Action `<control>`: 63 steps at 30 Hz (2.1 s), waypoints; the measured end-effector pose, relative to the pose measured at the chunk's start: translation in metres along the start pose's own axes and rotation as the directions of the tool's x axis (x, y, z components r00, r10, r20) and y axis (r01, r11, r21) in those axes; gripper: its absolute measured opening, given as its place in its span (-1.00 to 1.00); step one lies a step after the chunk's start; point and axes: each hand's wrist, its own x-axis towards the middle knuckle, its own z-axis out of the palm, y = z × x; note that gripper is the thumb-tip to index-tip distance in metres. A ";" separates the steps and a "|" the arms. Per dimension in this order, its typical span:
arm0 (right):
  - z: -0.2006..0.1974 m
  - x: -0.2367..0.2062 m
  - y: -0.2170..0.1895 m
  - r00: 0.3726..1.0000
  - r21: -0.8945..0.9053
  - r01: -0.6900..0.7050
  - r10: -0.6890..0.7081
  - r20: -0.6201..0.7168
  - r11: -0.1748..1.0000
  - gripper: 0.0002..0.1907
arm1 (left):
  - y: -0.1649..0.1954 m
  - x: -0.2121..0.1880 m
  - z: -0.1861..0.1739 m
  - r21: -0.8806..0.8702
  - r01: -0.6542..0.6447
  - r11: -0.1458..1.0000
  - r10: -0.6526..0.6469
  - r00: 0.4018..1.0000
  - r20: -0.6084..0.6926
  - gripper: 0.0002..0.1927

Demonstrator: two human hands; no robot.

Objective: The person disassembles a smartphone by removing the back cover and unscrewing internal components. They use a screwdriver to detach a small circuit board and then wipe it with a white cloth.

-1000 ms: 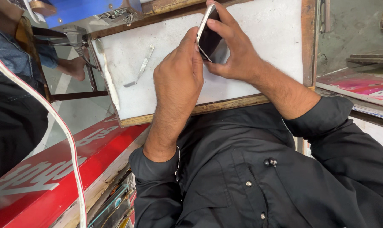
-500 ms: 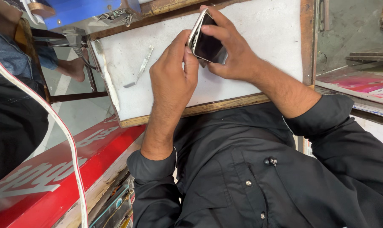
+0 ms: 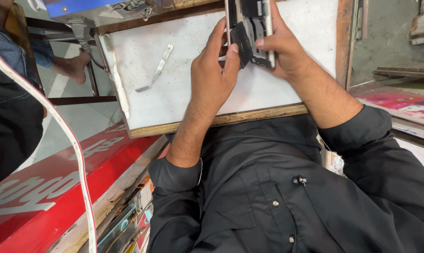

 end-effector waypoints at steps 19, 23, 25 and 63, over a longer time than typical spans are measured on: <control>-0.008 0.009 0.008 0.997 0.035 -0.054 0.056 -0.050 0.998 -0.28 | -0.021 -0.012 -0.008 -0.190 0.011 0.982 -0.033 0.993 -0.111 -0.29; -0.002 0.009 -0.003 0.999 -0.093 -0.034 0.031 -0.032 0.995 -0.26 | -0.030 -0.017 -0.029 -0.326 0.199 0.924 -0.228 0.972 -0.053 -0.23; -0.001 0.008 -0.006 0.999 -0.144 -0.028 0.022 -0.043 0.989 -0.28 | -0.033 -0.022 -0.051 -0.289 0.217 0.932 -0.228 0.974 -0.002 -0.20; -0.011 0.011 0.004 0.922 -0.717 0.299 -0.384 0.046 0.630 -0.48 | 0.008 -0.038 0.037 0.543 -0.089 0.835 0.184 0.975 -0.123 -0.15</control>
